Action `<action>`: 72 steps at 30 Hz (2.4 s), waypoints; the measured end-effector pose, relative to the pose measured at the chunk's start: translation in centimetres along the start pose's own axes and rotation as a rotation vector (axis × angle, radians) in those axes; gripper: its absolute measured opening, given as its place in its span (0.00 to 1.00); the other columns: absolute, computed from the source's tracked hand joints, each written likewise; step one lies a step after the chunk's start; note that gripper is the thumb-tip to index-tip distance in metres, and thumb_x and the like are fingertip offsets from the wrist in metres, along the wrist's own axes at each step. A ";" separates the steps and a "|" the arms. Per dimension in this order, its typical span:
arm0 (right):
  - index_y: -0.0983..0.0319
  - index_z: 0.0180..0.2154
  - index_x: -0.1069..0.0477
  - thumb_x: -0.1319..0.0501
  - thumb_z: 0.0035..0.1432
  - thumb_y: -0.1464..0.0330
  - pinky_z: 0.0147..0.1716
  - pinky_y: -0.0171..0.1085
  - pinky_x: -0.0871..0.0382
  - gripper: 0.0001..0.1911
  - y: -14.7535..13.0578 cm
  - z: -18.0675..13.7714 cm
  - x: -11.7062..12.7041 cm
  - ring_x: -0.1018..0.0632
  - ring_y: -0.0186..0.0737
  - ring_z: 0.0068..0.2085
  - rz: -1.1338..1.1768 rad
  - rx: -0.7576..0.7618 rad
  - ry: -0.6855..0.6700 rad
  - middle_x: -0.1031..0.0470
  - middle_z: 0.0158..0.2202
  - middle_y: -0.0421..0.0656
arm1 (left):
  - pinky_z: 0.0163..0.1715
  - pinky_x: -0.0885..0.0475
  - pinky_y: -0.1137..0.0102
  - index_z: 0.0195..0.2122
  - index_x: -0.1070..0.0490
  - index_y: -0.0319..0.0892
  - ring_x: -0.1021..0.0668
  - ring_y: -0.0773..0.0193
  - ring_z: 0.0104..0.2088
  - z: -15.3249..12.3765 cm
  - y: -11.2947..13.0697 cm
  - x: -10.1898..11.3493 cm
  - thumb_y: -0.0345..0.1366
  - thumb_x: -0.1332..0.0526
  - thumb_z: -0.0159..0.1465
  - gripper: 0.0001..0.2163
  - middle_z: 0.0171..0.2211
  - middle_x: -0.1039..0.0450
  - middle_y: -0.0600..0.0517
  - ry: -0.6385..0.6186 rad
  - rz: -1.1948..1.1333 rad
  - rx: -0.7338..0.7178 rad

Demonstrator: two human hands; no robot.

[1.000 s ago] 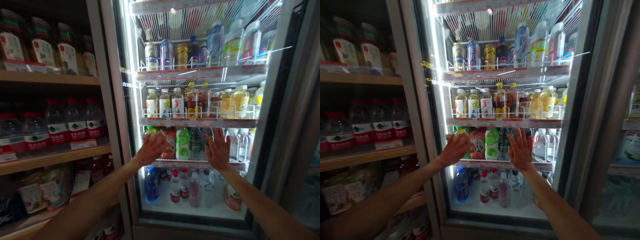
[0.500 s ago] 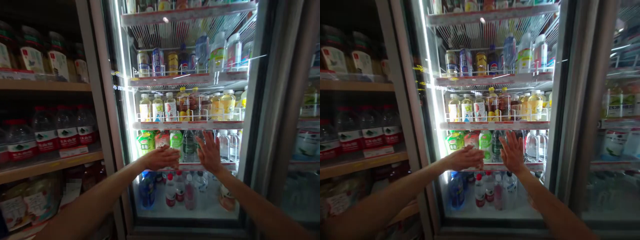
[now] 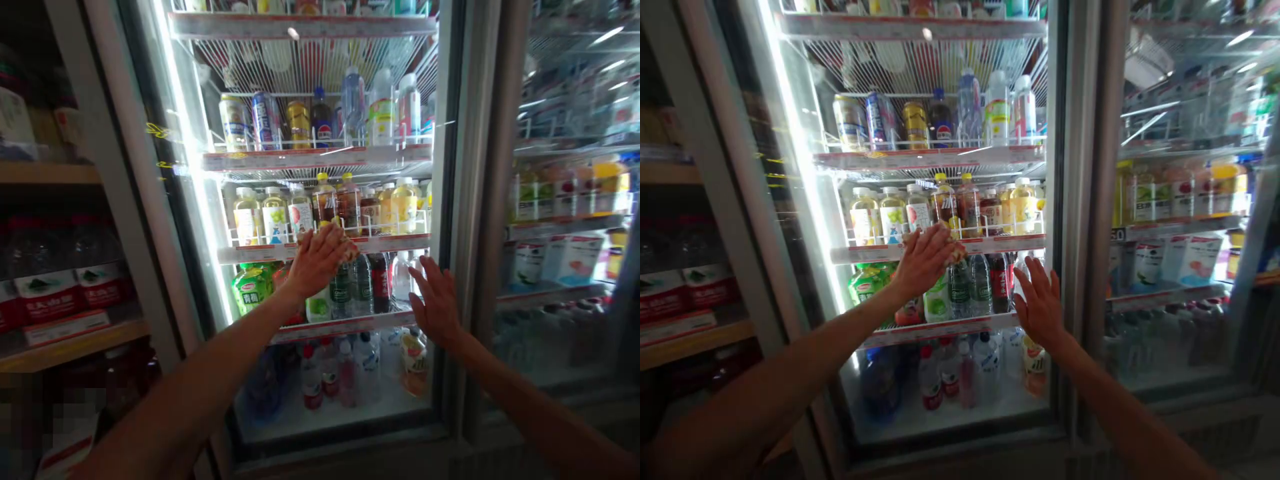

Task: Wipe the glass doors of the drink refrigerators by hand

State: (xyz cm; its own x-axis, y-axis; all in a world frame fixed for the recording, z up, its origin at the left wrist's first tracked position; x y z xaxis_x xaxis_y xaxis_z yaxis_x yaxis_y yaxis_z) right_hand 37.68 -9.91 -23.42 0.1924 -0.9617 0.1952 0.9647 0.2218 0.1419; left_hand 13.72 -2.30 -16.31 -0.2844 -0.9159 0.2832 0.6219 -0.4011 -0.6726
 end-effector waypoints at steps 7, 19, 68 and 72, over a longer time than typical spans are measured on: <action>0.56 0.63 0.57 0.51 0.61 0.69 0.60 0.52 0.51 0.31 2.9 -1.3 2.3 0.45 0.46 0.64 -0.073 -0.033 -0.046 0.48 0.64 0.48 | 0.60 0.49 0.58 0.52 0.36 0.49 0.43 0.62 0.62 3.0 5.5 -1.7 0.36 0.49 0.63 0.16 0.59 0.40 0.56 -0.036 -0.140 -0.513; 0.56 0.63 0.54 0.52 0.60 0.69 0.60 0.53 0.51 0.29 6.0 -3.4 4.9 0.44 0.46 0.63 -0.109 -0.110 -0.039 0.46 0.63 0.49 | 0.59 0.47 0.53 0.55 0.38 0.43 0.43 0.55 0.62 10.2 11.1 -4.2 0.31 0.50 0.64 0.18 0.60 0.42 0.50 -0.045 -0.198 -0.409; 0.53 0.61 0.50 0.49 0.59 0.71 0.62 0.55 0.58 0.29 -6.2 9.1 -6.6 0.53 0.45 0.66 -0.007 0.183 0.034 0.54 0.66 0.43 | 0.62 0.54 0.57 0.56 0.40 0.51 0.49 0.59 0.64 -5.6 -12.2 5.0 0.35 0.46 0.63 0.19 0.60 0.41 0.51 0.060 0.057 -0.262; 0.54 0.62 0.51 0.49 0.59 0.70 0.62 0.56 0.57 0.29 -6.2 9.1 -6.8 0.52 0.45 0.66 -0.018 0.193 0.058 0.54 0.66 0.44 | 0.61 0.52 0.57 0.58 0.42 0.52 0.46 0.59 0.64 -5.7 -14.9 5.7 0.36 0.47 0.63 0.20 0.61 0.42 0.51 0.049 0.070 -0.142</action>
State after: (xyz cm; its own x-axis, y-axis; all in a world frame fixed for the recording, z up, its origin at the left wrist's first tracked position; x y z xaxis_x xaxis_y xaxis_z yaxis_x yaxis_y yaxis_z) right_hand 28.76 -3.30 -16.79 0.1907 -0.9722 0.1359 0.9170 0.2259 0.3289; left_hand -1.30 -1.51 -8.53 -0.2813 -0.9383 0.2012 0.5329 -0.3271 -0.7804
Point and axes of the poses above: each hand's wrist, its own z-axis towards the middle knuckle, its own x-axis out of the back of the hand, y = z × x, the point moved 2 cm from there along z, towards the middle knuckle
